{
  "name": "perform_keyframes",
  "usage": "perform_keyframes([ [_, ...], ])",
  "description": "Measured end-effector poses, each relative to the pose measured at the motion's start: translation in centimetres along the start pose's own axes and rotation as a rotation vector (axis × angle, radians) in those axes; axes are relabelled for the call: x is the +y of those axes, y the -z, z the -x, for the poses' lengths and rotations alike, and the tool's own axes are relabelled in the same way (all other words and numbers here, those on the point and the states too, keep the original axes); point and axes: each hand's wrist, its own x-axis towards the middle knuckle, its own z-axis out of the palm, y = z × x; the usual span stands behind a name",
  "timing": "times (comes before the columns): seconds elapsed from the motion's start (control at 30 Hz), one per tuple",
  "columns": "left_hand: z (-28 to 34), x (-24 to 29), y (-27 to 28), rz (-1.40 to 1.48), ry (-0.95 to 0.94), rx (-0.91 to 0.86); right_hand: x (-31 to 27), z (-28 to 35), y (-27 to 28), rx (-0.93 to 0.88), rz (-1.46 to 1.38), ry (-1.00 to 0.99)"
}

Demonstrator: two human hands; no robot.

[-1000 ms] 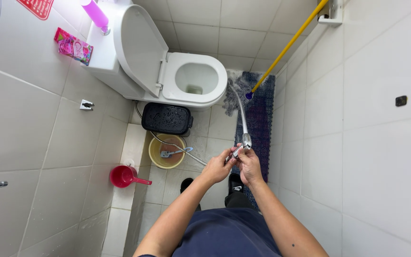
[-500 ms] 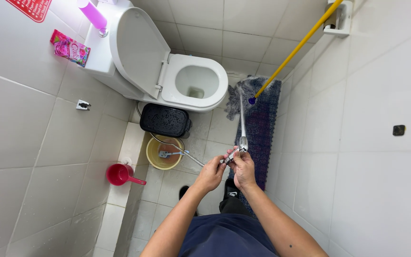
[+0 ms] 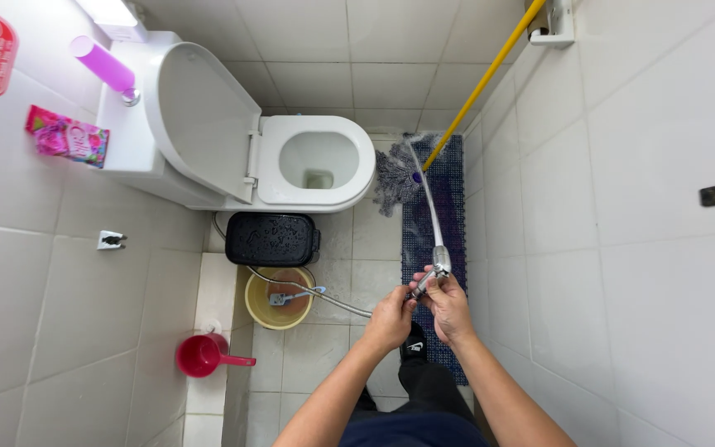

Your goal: Washing a mop head using a bidet sprayer in a bathroom.

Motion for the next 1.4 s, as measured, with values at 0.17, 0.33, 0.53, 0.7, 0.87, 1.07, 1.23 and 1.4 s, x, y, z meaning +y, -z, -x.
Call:
perform_keyframes([
  [0.17, -2.0, -3.4, 0.0, 0.015, -0.013, -0.056, 4.6, -3.1, 3.1, 0.051, -0.113, 0.050],
  [0.33, -5.9, -12.5, -2.5, 0.043, -0.263, 0.004, 9.5, -9.1, 5.8, -0.021, -0.305, 0.203],
  [0.53, -11.1, -23.7, -9.7, -0.014, -0.213, 0.054, 17.7, -16.1, 10.3, -0.220, -0.341, 0.301],
  [0.7, -12.4, -30.6, -13.9, -0.005, -0.092, 0.085, 22.6, -21.9, 13.2, -0.107, -0.276, 0.334],
  [0.87, -13.9, -34.3, -16.3, -0.055, -0.027, 0.009, 27.8, -25.6, 16.6, -0.066, -0.327, 0.437],
  [1.07, -15.7, -39.6, -18.8, -0.135, -0.204, -0.041, 30.3, -29.2, 19.5, -0.113, -0.412, 0.405],
  [1.23, -17.4, -39.7, -19.6, -0.013, -0.240, -0.010, 29.8, -30.8, 21.2, -0.148, -0.497, 0.320],
  [1.4, -15.9, -38.5, -18.5, 0.004, -0.270, 0.027, 28.1, -30.3, 20.9, -0.188, -0.471, 0.310],
])
